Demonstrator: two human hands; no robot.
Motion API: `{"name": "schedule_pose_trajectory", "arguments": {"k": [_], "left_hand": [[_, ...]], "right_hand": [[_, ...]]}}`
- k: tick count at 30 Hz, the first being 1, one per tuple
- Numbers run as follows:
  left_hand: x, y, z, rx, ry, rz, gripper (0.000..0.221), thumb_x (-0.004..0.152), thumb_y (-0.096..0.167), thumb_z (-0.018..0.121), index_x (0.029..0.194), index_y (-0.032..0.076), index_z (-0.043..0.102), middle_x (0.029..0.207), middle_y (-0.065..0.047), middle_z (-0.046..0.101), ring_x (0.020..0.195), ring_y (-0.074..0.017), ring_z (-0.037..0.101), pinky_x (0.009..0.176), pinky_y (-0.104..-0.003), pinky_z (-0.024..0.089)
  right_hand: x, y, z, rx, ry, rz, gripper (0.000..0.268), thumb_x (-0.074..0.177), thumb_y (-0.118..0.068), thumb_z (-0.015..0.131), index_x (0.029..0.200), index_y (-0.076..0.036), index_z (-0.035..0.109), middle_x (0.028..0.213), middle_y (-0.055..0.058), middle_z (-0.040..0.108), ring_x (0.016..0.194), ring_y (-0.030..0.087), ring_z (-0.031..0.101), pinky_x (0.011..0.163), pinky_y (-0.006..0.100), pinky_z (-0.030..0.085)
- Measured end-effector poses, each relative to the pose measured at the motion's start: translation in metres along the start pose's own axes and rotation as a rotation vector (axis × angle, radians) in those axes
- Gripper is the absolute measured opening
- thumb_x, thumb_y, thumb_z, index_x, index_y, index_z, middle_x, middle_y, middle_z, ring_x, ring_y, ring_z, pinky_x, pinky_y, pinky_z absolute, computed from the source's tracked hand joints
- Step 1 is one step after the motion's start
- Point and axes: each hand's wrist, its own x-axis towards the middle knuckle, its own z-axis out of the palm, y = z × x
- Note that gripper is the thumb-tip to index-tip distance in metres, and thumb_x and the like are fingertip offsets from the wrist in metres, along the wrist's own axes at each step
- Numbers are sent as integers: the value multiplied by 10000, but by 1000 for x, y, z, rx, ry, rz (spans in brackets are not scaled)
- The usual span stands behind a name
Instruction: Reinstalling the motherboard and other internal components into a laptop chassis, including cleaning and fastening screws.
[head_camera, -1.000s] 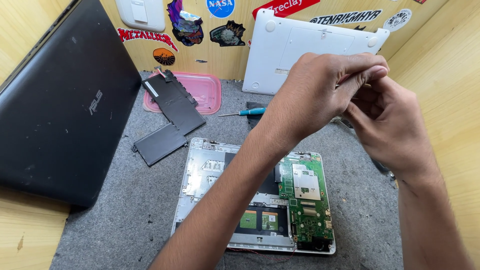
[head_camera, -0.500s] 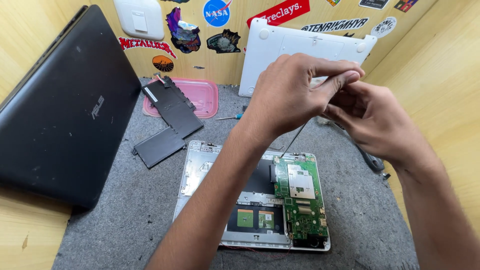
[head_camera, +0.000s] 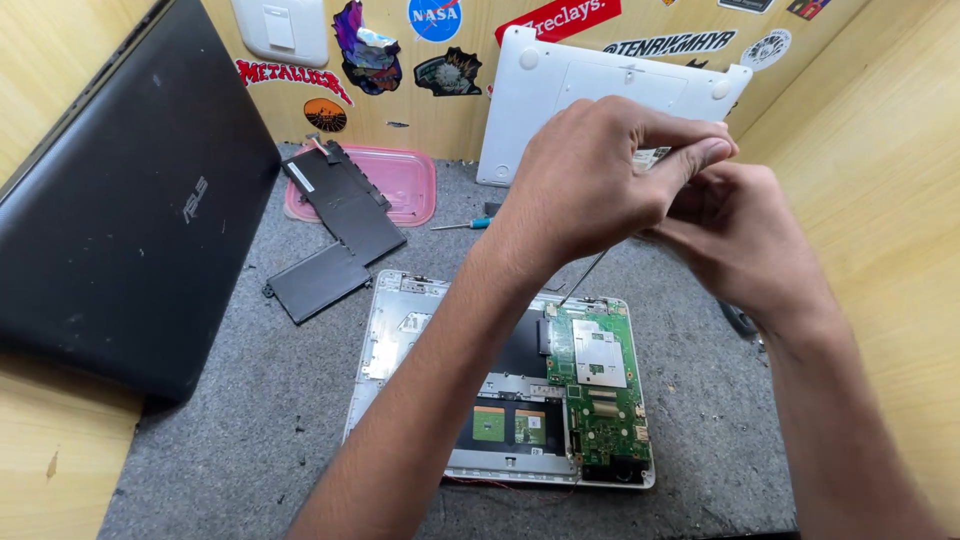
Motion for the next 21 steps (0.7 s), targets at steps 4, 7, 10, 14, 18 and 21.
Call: {"name": "schedule_pose_trajectory", "arguments": {"k": [4, 7, 10, 14, 18, 21], "left_hand": [[4, -8, -1, 30, 38, 53, 220, 865, 402, 636, 940, 308, 821, 968, 111, 819, 911, -156, 803, 617, -316, 526], [6, -9, -5, 36, 43, 64, 225, 858, 418, 653, 949, 308, 826, 996, 107, 814, 966, -140, 799, 678, -305, 553], [2, -5, 1, 26, 39, 63, 225, 856, 402, 641, 940, 299, 822, 939, 78, 822, 888, -213, 783, 657, -322, 527], [3, 6, 7, 12, -32, 46, 217, 845, 382, 635, 958, 327, 812, 950, 82, 828, 848, -212, 803, 629, -337, 513], [5, 0, -3, 43, 16, 100, 207, 859, 347, 613, 821, 266, 800, 643, -103, 622, 577, -318, 484, 556, -368, 414], [5, -6, -3, -12, 40, 12, 210, 846, 405, 667, 928, 294, 826, 946, 105, 823, 872, -114, 823, 629, -292, 535]], "right_hand": [[-2, -2, 13, -112, 212, 35, 159, 868, -53, 827, 932, 9, 696, 943, 75, 773, 882, 89, 690, 730, 235, 585], [-1, 0, 4, 6, 57, -33, 213, 933, -85, 700, 1090, 49, 647, 1109, 102, 743, 1043, 133, 674, 904, 274, 590], [-7, 6, 4, 149, 35, 23, 227, 945, -59, 658, 1128, 76, 641, 1115, 142, 731, 1053, 187, 704, 950, 315, 635], [-3, 14, 24, -308, 402, -184, 388, 919, -73, 605, 598, -79, 388, 567, -7, 402, 591, 85, 325, 480, 320, 254], [4, -18, 3, -69, 39, 26, 210, 901, -89, 767, 944, 46, 613, 888, 127, 723, 841, 153, 691, 635, 275, 586], [-1, -22, -4, -113, -119, 296, 283, 925, -158, 630, 1145, 20, 638, 1092, 137, 818, 1033, 208, 781, 993, 346, 649]]}}
